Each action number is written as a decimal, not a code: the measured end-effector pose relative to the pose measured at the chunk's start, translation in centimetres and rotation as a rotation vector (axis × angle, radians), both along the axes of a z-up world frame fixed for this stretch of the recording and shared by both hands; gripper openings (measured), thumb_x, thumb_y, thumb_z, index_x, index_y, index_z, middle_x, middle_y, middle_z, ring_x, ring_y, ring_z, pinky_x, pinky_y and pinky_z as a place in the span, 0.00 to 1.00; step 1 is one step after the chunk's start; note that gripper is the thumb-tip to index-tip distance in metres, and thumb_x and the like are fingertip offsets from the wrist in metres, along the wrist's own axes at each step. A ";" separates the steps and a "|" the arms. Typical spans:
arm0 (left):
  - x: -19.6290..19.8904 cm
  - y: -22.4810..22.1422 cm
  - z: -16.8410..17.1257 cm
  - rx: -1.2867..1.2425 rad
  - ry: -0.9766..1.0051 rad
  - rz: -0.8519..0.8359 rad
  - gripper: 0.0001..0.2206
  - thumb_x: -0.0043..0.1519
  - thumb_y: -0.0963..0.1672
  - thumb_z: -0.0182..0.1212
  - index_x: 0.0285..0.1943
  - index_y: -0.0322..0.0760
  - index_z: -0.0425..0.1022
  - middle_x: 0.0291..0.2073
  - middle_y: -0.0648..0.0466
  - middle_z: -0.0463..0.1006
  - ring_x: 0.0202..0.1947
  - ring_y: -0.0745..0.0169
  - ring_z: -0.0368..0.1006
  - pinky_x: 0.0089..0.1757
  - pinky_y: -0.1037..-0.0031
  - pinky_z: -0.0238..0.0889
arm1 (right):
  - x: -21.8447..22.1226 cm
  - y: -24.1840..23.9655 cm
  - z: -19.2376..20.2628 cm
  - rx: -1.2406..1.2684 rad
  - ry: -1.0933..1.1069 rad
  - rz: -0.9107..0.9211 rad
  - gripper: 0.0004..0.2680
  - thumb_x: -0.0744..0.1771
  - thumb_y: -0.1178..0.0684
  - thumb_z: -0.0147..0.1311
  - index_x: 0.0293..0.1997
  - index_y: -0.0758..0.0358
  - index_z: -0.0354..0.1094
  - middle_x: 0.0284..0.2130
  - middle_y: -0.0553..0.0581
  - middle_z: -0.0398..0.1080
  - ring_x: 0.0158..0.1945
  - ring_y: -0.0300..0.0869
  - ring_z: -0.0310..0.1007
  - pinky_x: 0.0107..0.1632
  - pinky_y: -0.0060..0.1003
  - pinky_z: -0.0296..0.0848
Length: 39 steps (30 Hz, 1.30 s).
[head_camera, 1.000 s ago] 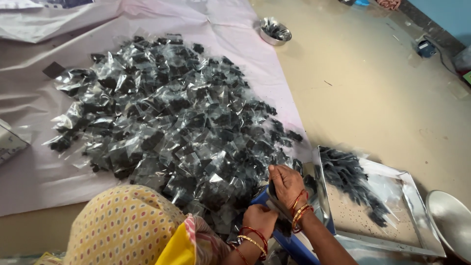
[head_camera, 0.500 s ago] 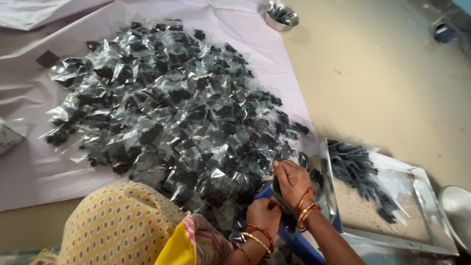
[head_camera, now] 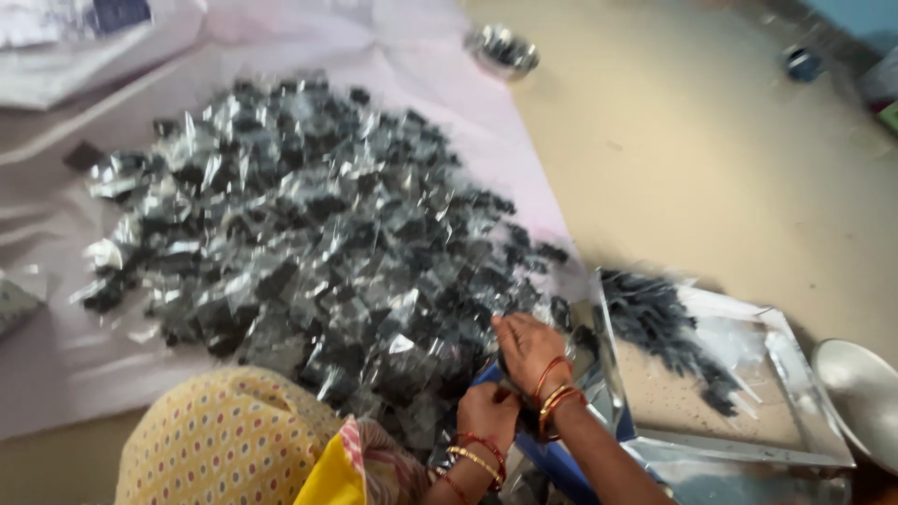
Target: Sealing small plastic bags containing black components using a manual heat sealer.
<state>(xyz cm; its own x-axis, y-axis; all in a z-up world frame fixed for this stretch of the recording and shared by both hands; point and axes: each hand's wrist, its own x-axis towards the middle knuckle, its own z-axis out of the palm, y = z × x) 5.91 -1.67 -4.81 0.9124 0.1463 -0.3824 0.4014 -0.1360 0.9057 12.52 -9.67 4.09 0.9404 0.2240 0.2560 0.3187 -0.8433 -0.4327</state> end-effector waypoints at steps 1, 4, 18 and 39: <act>0.1 -0.1 -0.5 -0.001 -0.022 -0.006 0.10 0.52 0.46 0.65 0.36 0.36 0.84 0.29 0.41 0.82 0.35 0.43 0.81 0.39 0.61 0.74 | 0.0 -0.1 0.2 -0.001 -0.022 -0.006 0.14 0.70 0.46 0.46 0.29 0.64 0.70 0.30 0.62 0.72 0.36 0.59 0.72 0.39 0.51 0.69; 0.2 -0.1 -1.3 0.054 -0.105 -0.076 0.11 0.54 0.47 0.66 0.35 0.35 0.85 0.30 0.40 0.81 0.35 0.43 0.81 0.38 0.61 0.72 | -0.5 -0.4 1.8 0.027 -0.021 -0.038 0.15 0.70 0.45 0.47 0.28 0.65 0.69 0.29 0.63 0.72 0.37 0.58 0.72 0.41 0.50 0.69; -4.3 3.4 0.2 -0.326 -0.053 -0.152 0.04 0.57 0.42 0.71 0.34 0.34 0.84 0.20 0.57 0.79 0.19 0.71 0.72 0.23 0.75 0.64 | -17.6 -8.4 -11.8 0.651 -0.253 -0.533 0.15 0.68 0.48 0.58 0.52 0.73 0.72 0.36 0.58 0.77 0.43 0.40 0.75 0.48 0.38 0.67; -0.2 6.4 -3.4 -0.422 -0.128 -0.311 0.08 0.57 0.43 0.69 0.34 0.31 0.85 0.24 0.55 0.84 0.26 0.72 0.74 0.32 0.78 0.65 | -19.1 -15.0 -2.9 0.659 0.317 -0.868 0.07 0.63 0.53 0.66 0.36 0.65 0.81 0.24 0.56 0.79 0.28 0.39 0.75 0.37 0.34 0.73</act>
<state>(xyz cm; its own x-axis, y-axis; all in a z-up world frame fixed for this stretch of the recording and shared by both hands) 5.68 4.78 -8.18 0.9313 -0.2808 -0.2321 0.2828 0.1555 0.9465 -6.53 -24.63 1.16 0.7556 -0.6253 -0.1949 -0.4656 -0.3035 -0.8313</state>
